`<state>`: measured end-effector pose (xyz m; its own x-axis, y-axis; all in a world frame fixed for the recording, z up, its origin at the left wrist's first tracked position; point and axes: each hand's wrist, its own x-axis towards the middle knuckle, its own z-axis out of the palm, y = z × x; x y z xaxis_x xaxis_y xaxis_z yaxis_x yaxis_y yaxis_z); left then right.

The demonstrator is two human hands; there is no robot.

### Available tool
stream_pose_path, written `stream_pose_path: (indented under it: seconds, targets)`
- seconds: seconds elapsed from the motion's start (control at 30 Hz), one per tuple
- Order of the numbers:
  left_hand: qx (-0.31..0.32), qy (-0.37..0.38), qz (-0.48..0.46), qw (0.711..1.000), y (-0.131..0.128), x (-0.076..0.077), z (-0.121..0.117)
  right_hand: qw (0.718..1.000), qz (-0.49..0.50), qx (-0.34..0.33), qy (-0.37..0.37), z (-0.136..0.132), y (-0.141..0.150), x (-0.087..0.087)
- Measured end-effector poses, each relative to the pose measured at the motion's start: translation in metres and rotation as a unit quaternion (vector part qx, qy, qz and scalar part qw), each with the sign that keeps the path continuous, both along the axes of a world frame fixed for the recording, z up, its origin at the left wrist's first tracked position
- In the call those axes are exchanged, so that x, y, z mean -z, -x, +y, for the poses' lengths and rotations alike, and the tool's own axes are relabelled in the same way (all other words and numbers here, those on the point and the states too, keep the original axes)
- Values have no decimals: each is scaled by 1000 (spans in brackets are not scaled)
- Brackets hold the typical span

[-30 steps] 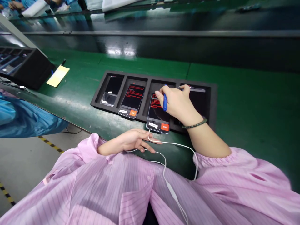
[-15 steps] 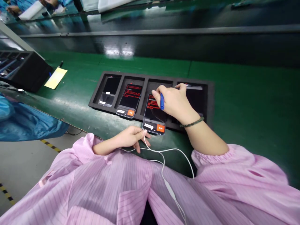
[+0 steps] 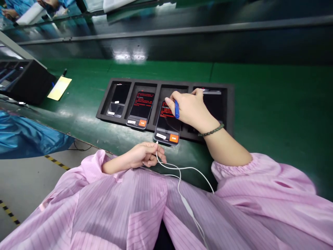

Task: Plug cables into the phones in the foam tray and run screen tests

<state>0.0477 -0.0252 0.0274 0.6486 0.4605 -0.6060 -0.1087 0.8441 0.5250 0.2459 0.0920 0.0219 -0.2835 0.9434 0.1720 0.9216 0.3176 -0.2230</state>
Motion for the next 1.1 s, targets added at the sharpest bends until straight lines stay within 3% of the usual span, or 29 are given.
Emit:
stream_pose_path:
  seconds: [0.2,0.33,0.5,0.57,0.63,0.67,0.7,0.77,0.83,0.9,0.97,1.03,1.1]
  targets:
    - [-8,142,-63,988,4,-1,6,1000,14,-12,-3,0,-1,1]
    - [-26,174,-50,983,3,-3,9,999,24,-20,5,-2,-1,-5]
    - [-45,136,-37,989,0,1,12,999,34,-16,11,-2,-1,-7]
    - [-6,89,-10,996,3,0,13,999,38,-11,2,-1,-2,-4]
    - [62,-21,72,995,8,-7,13,999,42,-4,-9,-2,-5,-4]
    - [80,-109,143,980,12,-13,11,999,46,-1,-16,-3,-7,-5]
    - [81,-213,223,948,15,-21,8,998,51,1,-24,-4,-10,-7]
    - [71,-419,331,843,20,-40,2,997,60,13,-43,-8,-15,-13]
    - [143,-558,285,766,19,-60,-4,994,72,39,-68,-12,-21,-20]
    - [297,-607,128,726,11,-74,-8,988,85,72,-104,-17,-27,-24]
    - [413,-603,30,682,-1,-81,-10,979,90,103,-149,-23,-34,-23]
    - [461,-606,27,647,-12,-81,-10,971,79,121,-188,-33,-43,-17]
    - [460,-629,37,625,-20,-78,-9,962,74,129,-227,-44,-54,-9]
